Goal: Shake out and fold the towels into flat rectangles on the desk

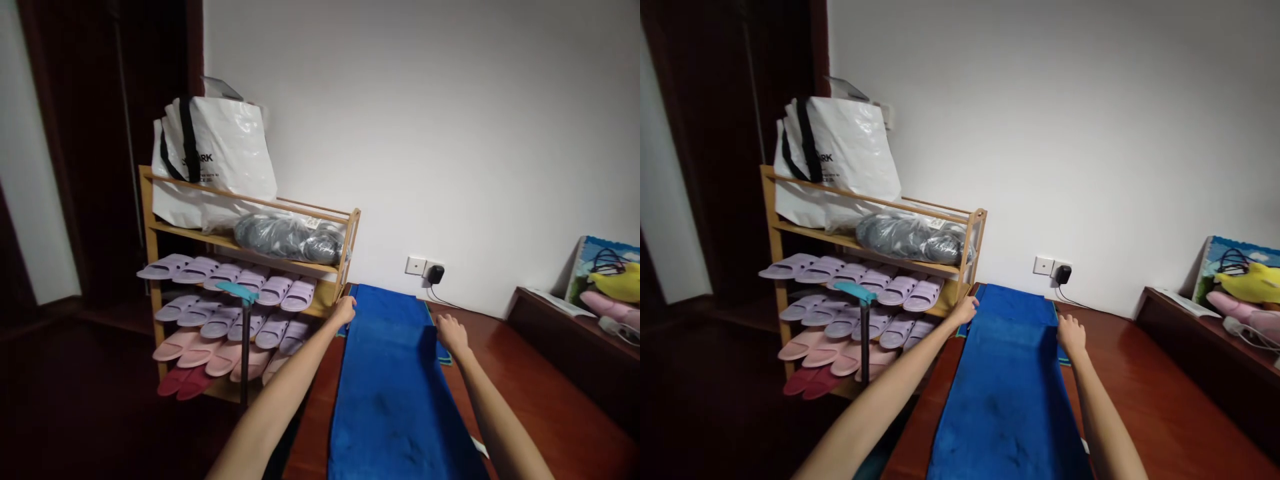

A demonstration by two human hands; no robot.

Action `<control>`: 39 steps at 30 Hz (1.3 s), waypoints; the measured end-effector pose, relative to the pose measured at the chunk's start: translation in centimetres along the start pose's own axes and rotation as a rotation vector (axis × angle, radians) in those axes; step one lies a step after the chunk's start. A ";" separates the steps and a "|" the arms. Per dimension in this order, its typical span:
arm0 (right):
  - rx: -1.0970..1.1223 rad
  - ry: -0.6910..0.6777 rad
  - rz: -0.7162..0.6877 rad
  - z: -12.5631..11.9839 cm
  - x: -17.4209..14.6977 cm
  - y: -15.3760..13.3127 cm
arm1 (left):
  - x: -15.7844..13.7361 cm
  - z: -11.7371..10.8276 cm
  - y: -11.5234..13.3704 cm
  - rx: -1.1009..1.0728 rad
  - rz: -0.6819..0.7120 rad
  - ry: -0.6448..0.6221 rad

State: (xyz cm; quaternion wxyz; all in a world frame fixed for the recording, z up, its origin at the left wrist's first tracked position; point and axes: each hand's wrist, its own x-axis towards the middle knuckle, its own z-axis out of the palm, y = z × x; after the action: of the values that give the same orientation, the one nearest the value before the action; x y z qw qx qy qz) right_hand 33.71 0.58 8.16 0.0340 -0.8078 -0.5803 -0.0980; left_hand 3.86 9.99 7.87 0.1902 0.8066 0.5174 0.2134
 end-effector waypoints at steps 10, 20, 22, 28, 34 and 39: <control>0.221 -0.131 -0.080 9.2 0.7 -2.9 | -0.5 7.8 -0.9 0.221 0.149 -0.107; 0.222 -0.173 -0.028 8.3 -3.5 -2.4 | -4.1 7.0 -0.1 0.303 0.151 -0.151; 0.225 -0.181 -0.011 8.1 -5.7 -2.2 | -6.2 6.8 0.2 0.309 0.164 -0.167; 0.268 -0.195 -0.062 6.8 -14.8 -1.1 | -15.3 5.2 1.6 0.317 0.231 -0.203; 0.384 -0.263 -0.200 3.2 -18.8 2.5 | -18.6 1.7 1.9 0.184 0.320 -0.236; 0.615 -0.349 -0.208 1.4 -17.9 4.9 | -15.8 -0.4 0.4 0.053 0.301 -0.404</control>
State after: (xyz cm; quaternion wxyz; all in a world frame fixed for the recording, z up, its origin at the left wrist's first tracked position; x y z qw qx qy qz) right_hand 32.99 -17.42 3.54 0.1655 -0.7012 -0.6586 0.2172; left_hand -1.99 -4.62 6.07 0.2349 0.9055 0.3483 0.0600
